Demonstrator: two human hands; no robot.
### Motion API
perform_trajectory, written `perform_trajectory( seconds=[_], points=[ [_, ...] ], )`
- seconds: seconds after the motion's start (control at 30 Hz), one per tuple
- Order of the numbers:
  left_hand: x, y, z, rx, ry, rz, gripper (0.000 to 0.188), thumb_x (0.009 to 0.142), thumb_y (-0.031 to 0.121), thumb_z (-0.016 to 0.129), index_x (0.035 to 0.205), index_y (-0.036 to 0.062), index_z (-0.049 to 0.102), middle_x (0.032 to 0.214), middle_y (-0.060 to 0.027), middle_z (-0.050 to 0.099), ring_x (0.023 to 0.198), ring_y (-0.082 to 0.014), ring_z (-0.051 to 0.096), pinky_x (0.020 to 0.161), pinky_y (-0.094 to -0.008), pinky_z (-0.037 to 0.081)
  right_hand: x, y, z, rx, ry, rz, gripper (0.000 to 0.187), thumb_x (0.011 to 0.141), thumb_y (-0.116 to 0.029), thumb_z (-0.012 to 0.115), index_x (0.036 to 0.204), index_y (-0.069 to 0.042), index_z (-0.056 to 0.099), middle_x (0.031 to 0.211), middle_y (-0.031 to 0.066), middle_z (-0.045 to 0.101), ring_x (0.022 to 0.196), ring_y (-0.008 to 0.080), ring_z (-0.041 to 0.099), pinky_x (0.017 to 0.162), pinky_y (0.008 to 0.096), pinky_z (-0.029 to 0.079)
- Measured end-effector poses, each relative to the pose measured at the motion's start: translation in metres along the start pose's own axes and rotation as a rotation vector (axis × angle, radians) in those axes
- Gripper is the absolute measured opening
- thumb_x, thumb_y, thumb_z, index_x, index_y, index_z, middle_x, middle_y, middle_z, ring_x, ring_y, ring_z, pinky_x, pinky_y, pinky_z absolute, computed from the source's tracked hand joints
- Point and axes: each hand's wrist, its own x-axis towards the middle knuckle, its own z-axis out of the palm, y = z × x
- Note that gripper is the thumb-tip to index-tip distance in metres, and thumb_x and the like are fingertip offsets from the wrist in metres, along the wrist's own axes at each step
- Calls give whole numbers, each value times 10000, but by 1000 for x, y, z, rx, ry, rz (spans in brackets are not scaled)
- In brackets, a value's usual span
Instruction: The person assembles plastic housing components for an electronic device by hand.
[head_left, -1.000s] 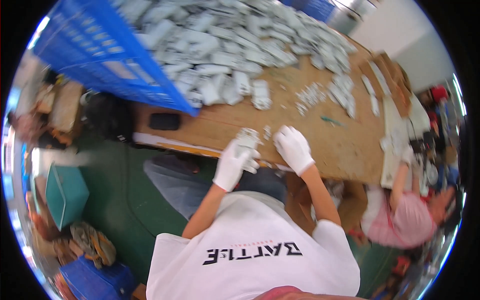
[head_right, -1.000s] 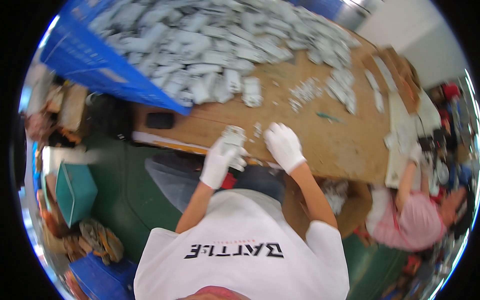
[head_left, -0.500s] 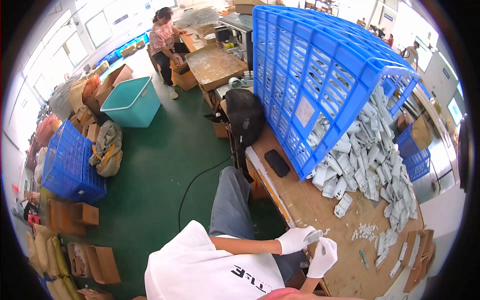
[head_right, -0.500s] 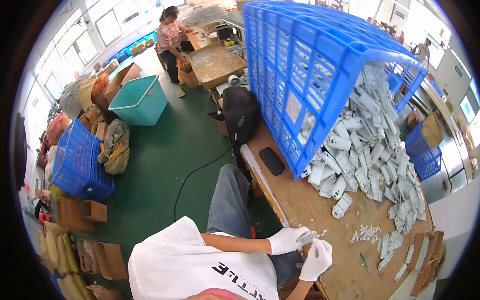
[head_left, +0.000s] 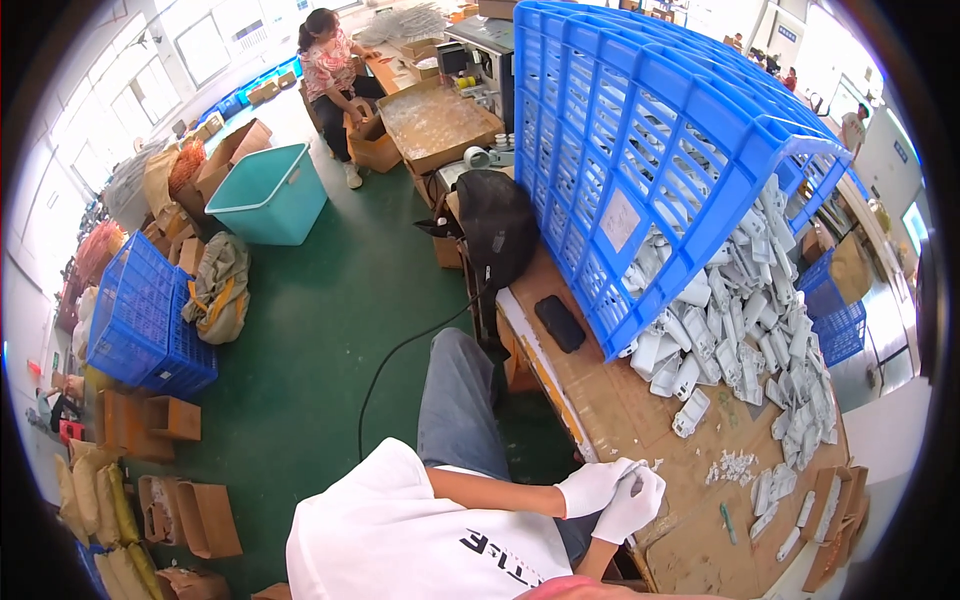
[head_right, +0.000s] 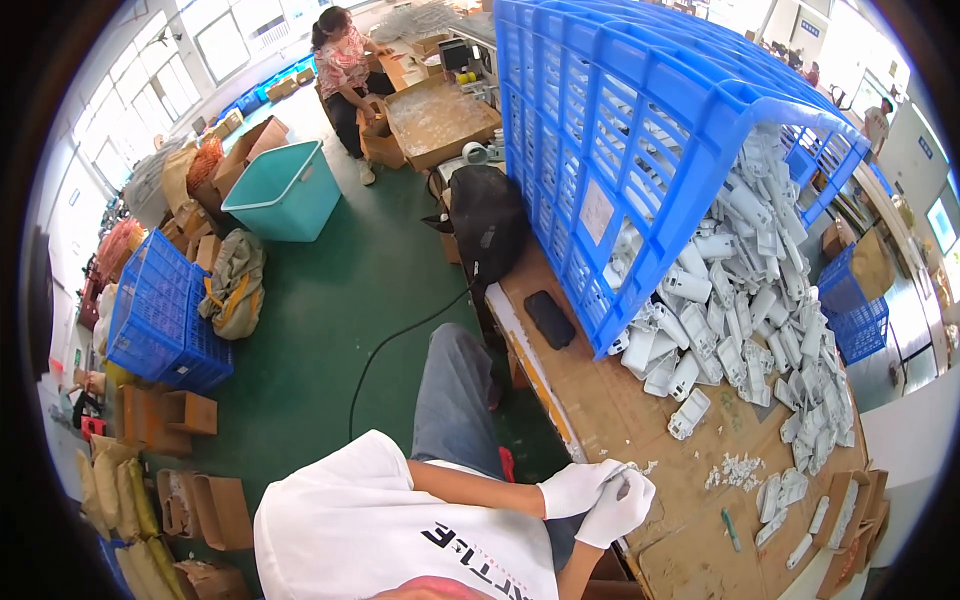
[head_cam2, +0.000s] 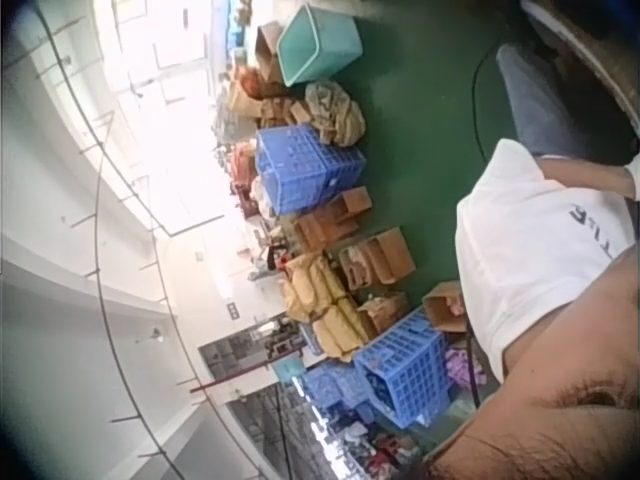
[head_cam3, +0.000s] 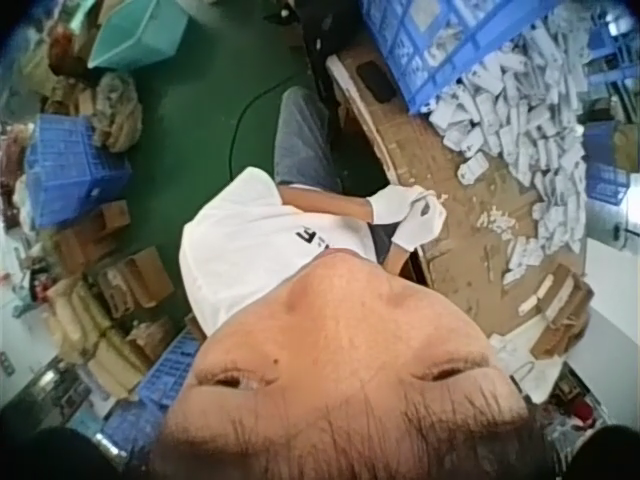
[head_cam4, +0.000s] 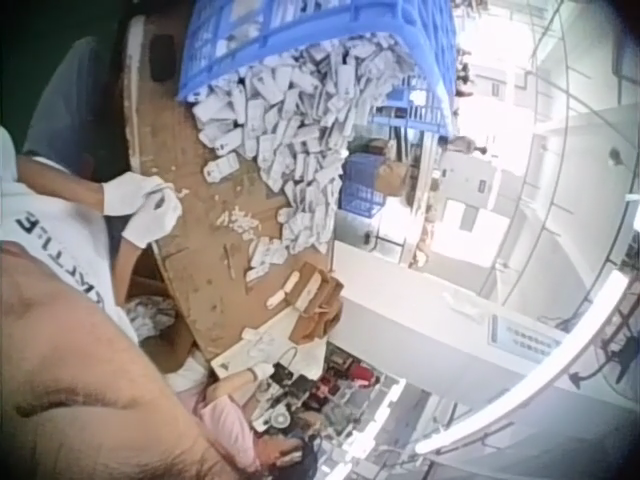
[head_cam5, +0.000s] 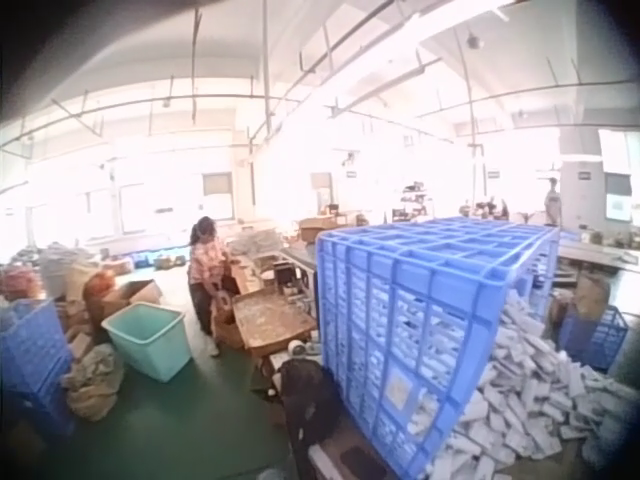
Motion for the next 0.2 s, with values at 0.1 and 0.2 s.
perform_trajectory(
  seconds=[0.1,0.2],
  points=[
    [-1,0,-5,-12,-11,3,299,1007,173,446,1272,42,487,1026,-268,692,895,-439,684,770,-504,534,0,3,2,11,-45,55,62,853,13,658,890,-36,651,893,113,603,806,277,622,718,381,503],
    [0,4,-12,-1,-30,-17,311,1002,166,465,1286,42,479,1022,-268,693,903,-438,685,777,-505,534,2,-2,2,6,-57,-37,86,856,19,648,920,-38,645,986,133,598,891,299,614,784,393,505]
  ],
)
